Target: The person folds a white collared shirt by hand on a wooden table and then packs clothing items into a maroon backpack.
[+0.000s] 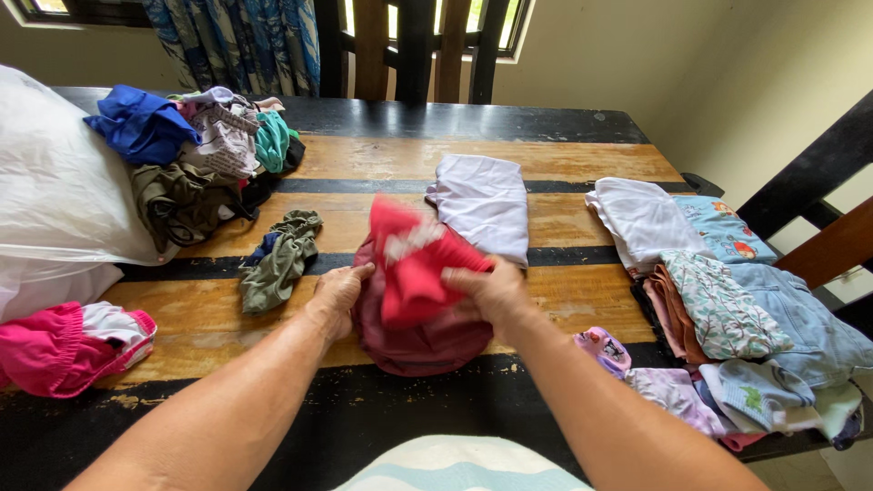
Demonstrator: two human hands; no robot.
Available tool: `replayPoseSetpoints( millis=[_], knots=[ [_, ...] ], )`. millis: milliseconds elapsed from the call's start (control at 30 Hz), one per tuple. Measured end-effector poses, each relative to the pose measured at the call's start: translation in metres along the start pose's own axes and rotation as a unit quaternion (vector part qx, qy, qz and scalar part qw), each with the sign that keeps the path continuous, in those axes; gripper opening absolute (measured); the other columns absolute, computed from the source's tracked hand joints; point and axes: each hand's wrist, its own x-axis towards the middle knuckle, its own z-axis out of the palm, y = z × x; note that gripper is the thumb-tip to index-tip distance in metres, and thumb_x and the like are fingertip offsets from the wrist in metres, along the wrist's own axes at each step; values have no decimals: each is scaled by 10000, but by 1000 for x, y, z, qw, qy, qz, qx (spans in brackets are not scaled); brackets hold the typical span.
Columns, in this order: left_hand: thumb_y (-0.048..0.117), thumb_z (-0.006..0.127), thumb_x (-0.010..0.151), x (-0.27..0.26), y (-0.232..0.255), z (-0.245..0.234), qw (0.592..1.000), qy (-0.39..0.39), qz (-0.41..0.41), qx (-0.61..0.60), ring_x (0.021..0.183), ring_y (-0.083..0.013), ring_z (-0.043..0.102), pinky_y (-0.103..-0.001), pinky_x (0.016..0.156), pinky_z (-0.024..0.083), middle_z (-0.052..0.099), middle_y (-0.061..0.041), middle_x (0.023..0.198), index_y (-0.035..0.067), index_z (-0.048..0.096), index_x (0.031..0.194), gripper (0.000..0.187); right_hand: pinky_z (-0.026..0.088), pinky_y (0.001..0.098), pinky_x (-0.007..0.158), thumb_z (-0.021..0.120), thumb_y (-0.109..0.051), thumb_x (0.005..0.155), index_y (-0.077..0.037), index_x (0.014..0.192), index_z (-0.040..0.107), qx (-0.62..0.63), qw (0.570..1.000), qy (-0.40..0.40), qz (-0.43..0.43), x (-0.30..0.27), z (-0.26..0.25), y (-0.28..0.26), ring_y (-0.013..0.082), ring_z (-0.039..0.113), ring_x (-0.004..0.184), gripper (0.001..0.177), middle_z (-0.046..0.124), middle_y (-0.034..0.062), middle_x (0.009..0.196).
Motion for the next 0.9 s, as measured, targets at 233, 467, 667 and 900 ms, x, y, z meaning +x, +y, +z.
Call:
replayPoseSetpoints(
  millis=[233, 467, 667, 900],
  knots=[
    [476, 866, 769, -15, -13, 13, 960, 140, 128, 205, 1151, -242, 615, -396, 956, 543, 607, -139, 1267, 42, 437, 1391, 871, 605, 369, 650, 822, -315, 785, -39, 1125, 648, -317, 940, 125, -17, -19, 19, 10, 236, 739, 750, 471, 764, 139, 959],
    [502, 834, 762, -39, -2, 34, 904, 187, 135, 361, 1312, -310, 485, -479, 1087, 465, 459, -157, 1453, 160, 405, 1492, 913, 593, 413, 851, 695, -504, 822, -89, 1133, 707, -387, 907, 163, -23, -18, 8, 11, 283, 749, 957, 519, 761, 145, 1032],
    [625, 713, 829, -68, -7, 54, 807, 136, 221, 531, 1511, -406, 138, -640, 1176, 250, 119, -148, 1646, 365, 396, 1529, 811, 550, 455, 921, 698, -521, 847, -122, 1137, 697, -498, 851, 165, -29, -36, 2, 13, 301, 710, 1024, 494, 747, 152, 1060],
    [690, 703, 816, -82, -13, 48, 781, 64, 143, 604, 1540, -442, -33, -624, 1233, 107, -56, -92, 1700, 423, 298, 1564, 892, 484, 427, 1015, 876, -511, 702, -115, 1314, 511, -459, 867, 190, -16, -23, -15, 34, 328, 585, 1205, 815, 560, 198, 1324]
  ],
)
